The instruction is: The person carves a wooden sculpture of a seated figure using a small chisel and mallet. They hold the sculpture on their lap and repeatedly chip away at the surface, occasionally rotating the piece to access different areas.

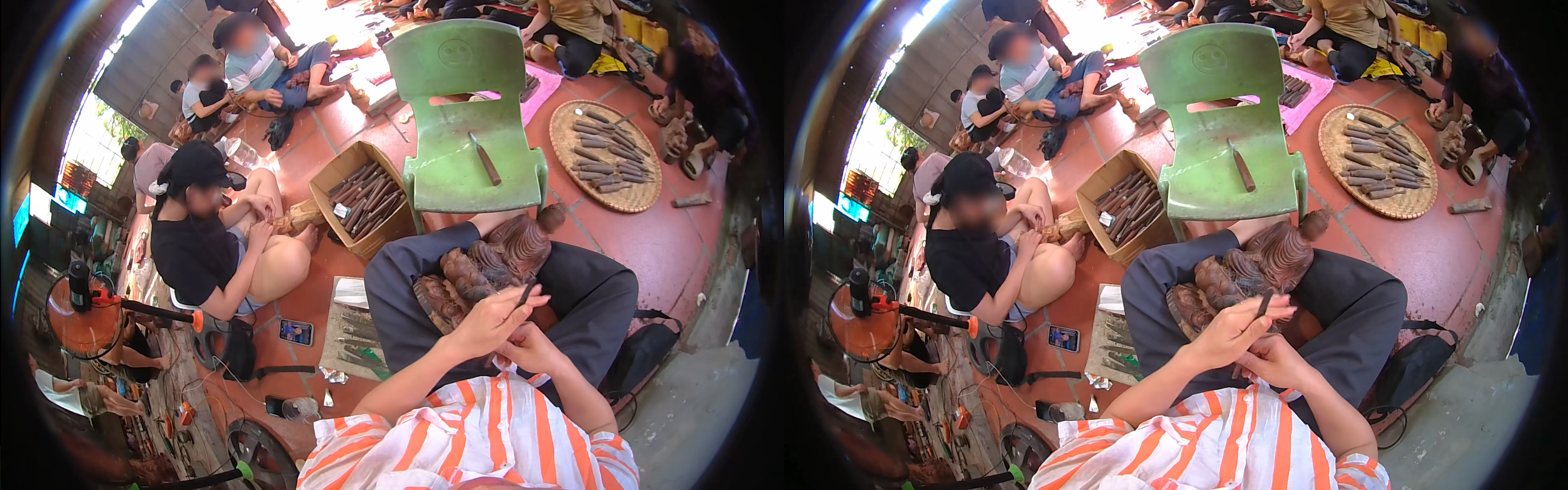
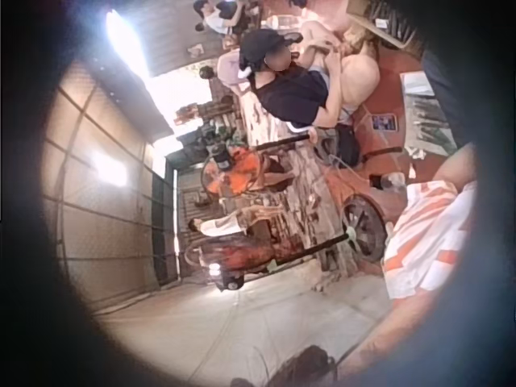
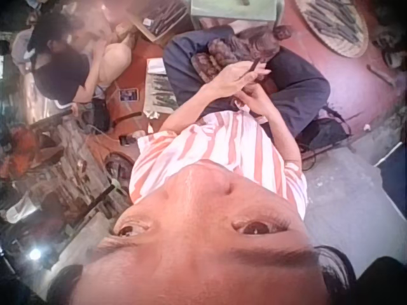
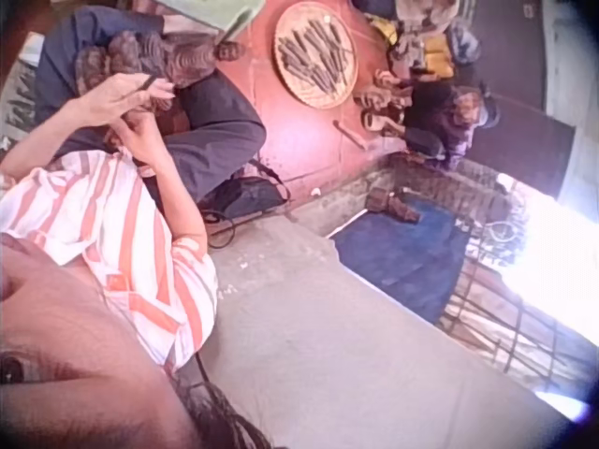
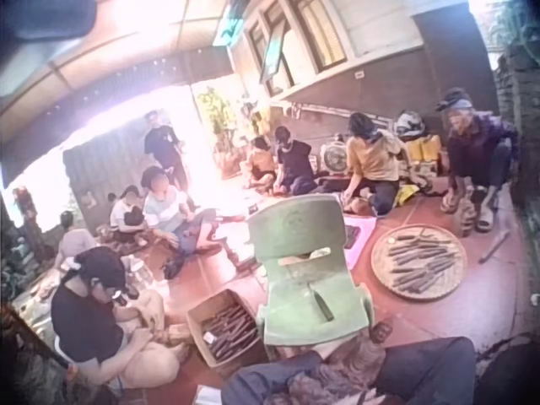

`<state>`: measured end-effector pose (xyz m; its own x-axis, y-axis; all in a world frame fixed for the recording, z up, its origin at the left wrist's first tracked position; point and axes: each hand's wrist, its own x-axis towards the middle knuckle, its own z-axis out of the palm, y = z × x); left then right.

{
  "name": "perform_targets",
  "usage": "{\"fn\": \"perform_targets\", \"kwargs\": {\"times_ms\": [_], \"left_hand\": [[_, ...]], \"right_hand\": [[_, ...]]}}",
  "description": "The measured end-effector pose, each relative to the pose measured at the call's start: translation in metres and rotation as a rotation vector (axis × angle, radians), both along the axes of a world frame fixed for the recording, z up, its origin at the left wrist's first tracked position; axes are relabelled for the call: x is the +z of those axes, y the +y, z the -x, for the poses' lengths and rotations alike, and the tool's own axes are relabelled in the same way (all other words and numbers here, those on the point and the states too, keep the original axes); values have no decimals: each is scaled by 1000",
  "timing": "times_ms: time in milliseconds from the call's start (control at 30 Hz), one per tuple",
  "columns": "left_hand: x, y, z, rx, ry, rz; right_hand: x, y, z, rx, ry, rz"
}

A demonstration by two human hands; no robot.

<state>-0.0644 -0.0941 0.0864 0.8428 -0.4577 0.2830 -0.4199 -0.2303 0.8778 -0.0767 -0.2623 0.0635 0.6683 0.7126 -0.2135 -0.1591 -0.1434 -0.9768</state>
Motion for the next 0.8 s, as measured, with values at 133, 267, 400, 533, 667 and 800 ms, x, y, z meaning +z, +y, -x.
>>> {"fn": "perform_targets", "kwargs": {"times_ms": [133, 267, 400, 533, 667, 800], "left_hand": [[-2, 35, -17, 170, -64, -116], [-43, 55, -44, 534, 116, -240], [-74, 45, -43, 570, 10, -449], [-79, 34, -41, 734, 5, -519], [-87, 52, -47, 764, 223, -265], [-76, 73, -52, 637, 362, -302]], "right_hand": [[-12, 1, -5, -315, -175, -326], [-20, -30, -9, -701, -369, -189], [-27, -35, -6, -891, -564, 39], [-25, -29, -14, -755, -954, 237], [-26, -13, -28, -629, -967, 205], [-28, 1, -40, -644, -573, 175]]}}
